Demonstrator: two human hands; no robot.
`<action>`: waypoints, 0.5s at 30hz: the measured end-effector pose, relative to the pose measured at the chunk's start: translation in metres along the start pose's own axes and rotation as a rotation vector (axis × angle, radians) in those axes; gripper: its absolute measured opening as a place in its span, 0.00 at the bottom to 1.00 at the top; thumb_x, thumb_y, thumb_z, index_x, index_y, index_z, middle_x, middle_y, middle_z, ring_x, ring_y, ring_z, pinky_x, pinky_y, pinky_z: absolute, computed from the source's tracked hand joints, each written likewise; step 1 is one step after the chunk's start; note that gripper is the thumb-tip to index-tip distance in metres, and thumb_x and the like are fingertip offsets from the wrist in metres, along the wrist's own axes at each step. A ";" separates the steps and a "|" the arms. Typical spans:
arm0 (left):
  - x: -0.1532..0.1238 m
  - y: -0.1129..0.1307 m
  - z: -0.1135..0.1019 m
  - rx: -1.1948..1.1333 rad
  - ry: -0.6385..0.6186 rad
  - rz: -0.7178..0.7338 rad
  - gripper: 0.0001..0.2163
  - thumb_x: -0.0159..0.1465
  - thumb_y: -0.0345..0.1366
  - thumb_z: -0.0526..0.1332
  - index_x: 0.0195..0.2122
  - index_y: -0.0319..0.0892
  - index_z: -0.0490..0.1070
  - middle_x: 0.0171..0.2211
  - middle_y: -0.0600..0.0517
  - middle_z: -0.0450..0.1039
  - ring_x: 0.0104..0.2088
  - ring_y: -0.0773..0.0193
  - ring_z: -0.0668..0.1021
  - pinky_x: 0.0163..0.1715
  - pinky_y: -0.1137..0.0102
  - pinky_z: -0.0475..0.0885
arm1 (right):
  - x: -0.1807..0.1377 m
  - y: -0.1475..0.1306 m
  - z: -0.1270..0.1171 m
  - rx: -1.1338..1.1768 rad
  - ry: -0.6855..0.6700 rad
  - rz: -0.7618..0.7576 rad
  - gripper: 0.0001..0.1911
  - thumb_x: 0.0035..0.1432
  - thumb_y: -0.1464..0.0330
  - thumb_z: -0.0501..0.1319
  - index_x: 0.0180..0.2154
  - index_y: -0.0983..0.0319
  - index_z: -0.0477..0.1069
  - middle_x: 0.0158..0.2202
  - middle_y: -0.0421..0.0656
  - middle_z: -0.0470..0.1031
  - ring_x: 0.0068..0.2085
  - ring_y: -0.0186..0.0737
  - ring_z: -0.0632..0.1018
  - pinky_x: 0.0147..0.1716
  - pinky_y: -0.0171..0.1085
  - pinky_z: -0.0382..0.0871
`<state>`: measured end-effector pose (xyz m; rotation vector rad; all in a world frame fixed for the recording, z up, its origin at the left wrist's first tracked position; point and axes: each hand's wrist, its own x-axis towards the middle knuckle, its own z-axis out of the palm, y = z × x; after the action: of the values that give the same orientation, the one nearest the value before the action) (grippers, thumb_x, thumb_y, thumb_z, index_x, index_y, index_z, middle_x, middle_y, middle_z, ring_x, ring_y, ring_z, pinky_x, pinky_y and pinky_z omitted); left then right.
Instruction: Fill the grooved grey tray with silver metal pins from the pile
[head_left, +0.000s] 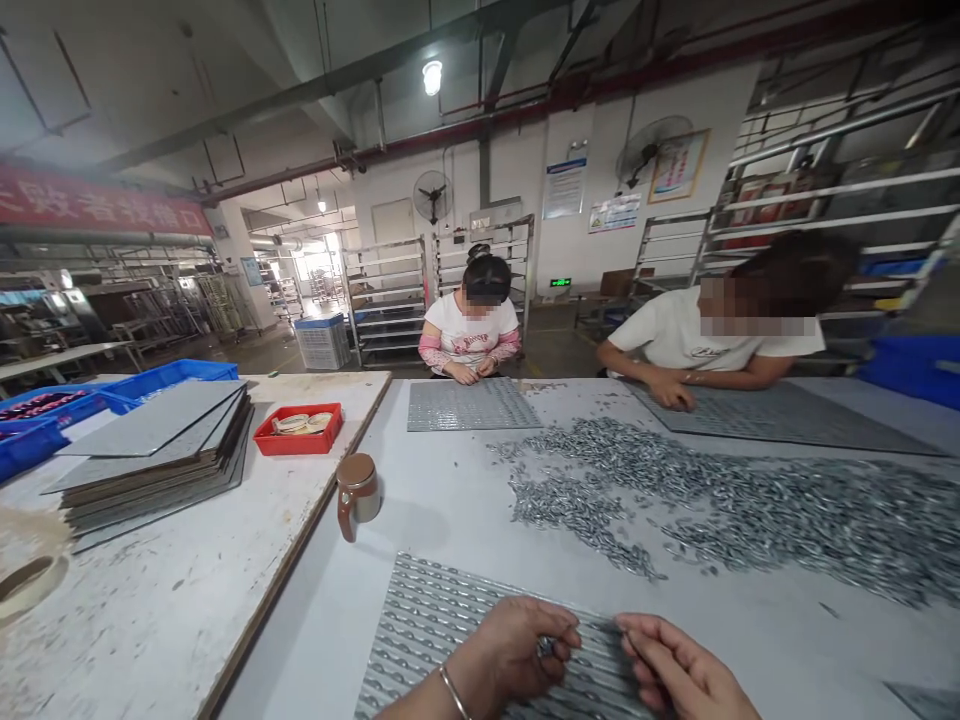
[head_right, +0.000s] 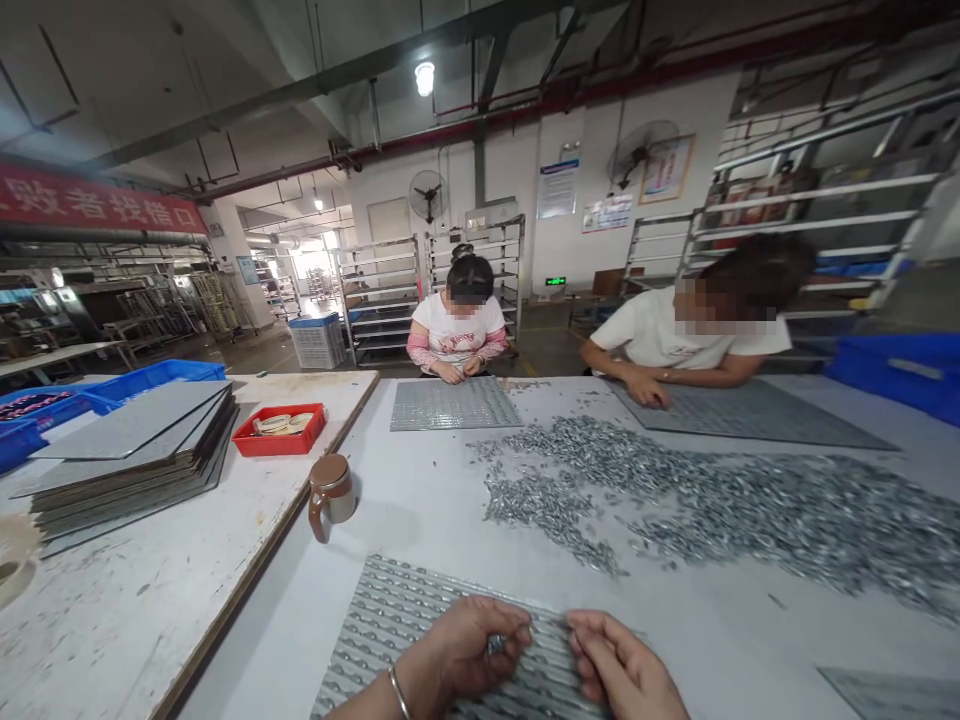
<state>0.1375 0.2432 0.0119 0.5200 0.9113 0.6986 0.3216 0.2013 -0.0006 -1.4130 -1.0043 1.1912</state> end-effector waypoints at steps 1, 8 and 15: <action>-0.004 0.003 0.001 -0.024 -0.003 0.009 0.12 0.43 0.27 0.73 0.30 0.33 0.76 0.23 0.50 0.72 0.19 0.73 0.68 0.18 0.78 0.51 | -0.001 0.002 -0.003 -0.014 -0.004 0.000 0.22 0.44 0.50 0.67 0.33 0.60 0.76 0.24 0.42 0.74 0.25 0.40 0.75 0.23 0.35 0.71; -0.011 0.012 -0.007 -0.122 -0.009 0.103 0.10 0.50 0.28 0.73 0.28 0.35 0.72 0.26 0.53 0.72 0.21 0.76 0.67 0.17 0.80 0.52 | -0.010 0.010 -0.019 -0.137 -0.006 -0.019 0.22 0.46 0.50 0.65 0.31 0.62 0.72 0.23 0.41 0.73 0.26 0.39 0.75 0.27 0.36 0.70; -0.005 0.018 -0.018 -0.138 -0.011 0.029 0.07 0.58 0.27 0.68 0.31 0.36 0.70 0.24 0.55 0.69 0.19 0.76 0.66 0.15 0.81 0.54 | 0.006 0.018 -0.018 -0.533 -0.010 -0.129 0.08 0.53 0.67 0.55 0.30 0.61 0.72 0.21 0.38 0.74 0.24 0.37 0.73 0.28 0.34 0.66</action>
<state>0.1146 0.2539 0.0172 0.4145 0.8403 0.7783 0.3399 0.2010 -0.0192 -1.7151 -1.4686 0.8677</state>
